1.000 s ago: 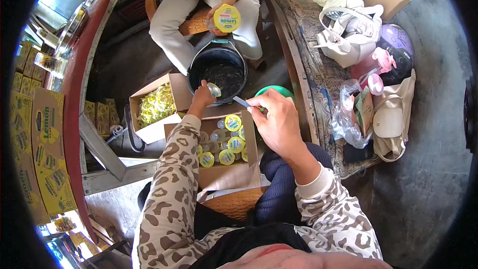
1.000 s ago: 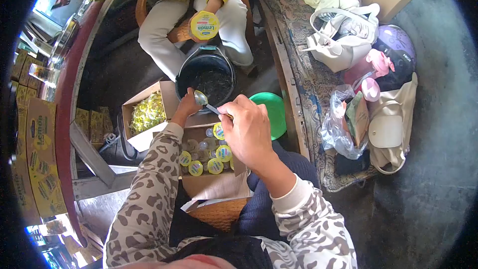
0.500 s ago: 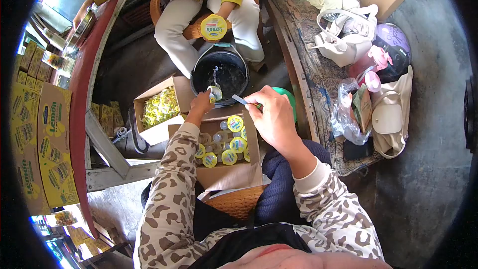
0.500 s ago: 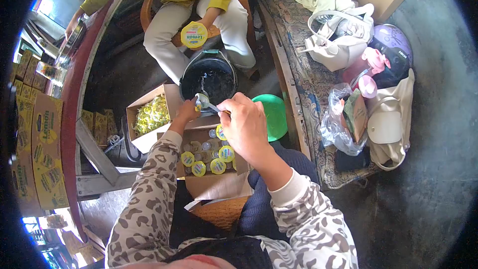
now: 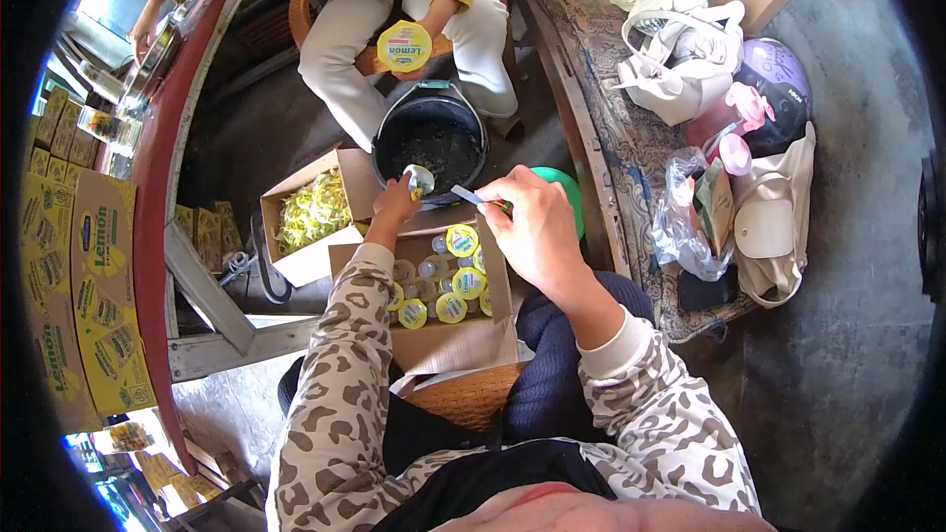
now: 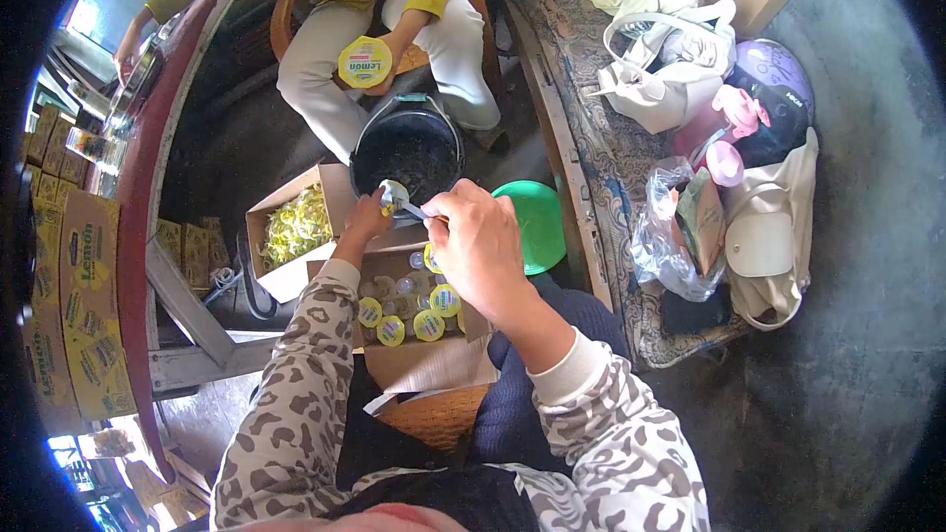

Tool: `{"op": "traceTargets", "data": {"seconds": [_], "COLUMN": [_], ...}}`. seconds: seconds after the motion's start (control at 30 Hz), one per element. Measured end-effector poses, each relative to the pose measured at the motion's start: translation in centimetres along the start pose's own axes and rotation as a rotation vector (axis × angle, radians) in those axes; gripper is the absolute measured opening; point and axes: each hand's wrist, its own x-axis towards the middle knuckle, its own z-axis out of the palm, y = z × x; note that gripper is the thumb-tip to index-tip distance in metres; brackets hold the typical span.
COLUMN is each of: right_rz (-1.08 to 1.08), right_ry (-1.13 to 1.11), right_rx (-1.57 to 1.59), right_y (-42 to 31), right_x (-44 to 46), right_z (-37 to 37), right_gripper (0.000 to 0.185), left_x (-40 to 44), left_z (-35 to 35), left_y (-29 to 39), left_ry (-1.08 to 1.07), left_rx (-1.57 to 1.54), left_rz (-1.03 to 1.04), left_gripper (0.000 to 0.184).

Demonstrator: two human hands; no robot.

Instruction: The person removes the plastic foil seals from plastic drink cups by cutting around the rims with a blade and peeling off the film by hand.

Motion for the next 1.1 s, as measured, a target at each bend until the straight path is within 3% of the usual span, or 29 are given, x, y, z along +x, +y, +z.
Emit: {"op": "traceTargets", "data": {"seconds": [0.03,0.1,0.13,0.2,0.33,0.4,0.47,0.57,0.7,0.8,0.93,1.1], "right_rz": [0.0,-0.002,0.001,0.0,0.026,0.02,0.024,-0.011,-0.064,-0.08,-0.257,-0.398], "right_ry": [-0.002,0.004,0.004,-0.003,-0.019,-0.01,-0.009,0.031,0.09,0.099,0.164,0.18], "right_rx": [0.001,0.016,0.016,-0.003,0.001,0.0,0.018,0.017,0.053,0.117,0.063,0.039], "right_y": [0.0,0.1,0.1,0.1,0.3,0.4,0.4,-0.1,-0.4,-0.7,-1.7,-2.6], "right_x": [0.0,-0.1,-0.1,0.0,-0.1,0.0,0.0,0.0,-0.2,-0.1,-0.2,-0.9], "right_z": [0.1,0.2,0.2,0.2,0.6,0.7,0.6,0.5,0.8,1.3,2.0,3.5], "right_gripper": [0.008,0.008,0.008,0.009,0.01,0.01,0.01,0.01,0.01,0.01,0.011,0.012], "left_x": [0.0,0.2,0.3,0.1,0.1,-0.1,-1.4,-3.7,-10.5,-16.6,-20.6,-20.2], "left_z": [0.1,0.1,0.1,-0.1,-0.3,-0.2,-1.8,-4.6,-10.3,-13.5,-14.6,-10.7], "left_y": [-0.1,-0.2,-0.3,-0.5,-1.7,-2.8,-2.8,-2.7,-0.8,1.3,1.7,0.7], "left_ry": [-0.001,0.191,0.19,-0.053,0.022,0.323,0.342,0.348,0.28,0.282,0.273,0.432], "left_rx": [0.0,-0.095,-0.094,0.008,-0.095,-0.477,-0.529,-0.95,-1.209,-1.218,-1.161,-1.243], "left_rz": [-0.001,0.017,0.018,-0.021,0.001,0.247,0.24,0.265,0.36,0.304,0.326,0.271], "left_gripper": [0.078,0.081,0.081,0.083,0.083,0.083,0.086,0.084,0.09,0.094,0.082,0.07]}}
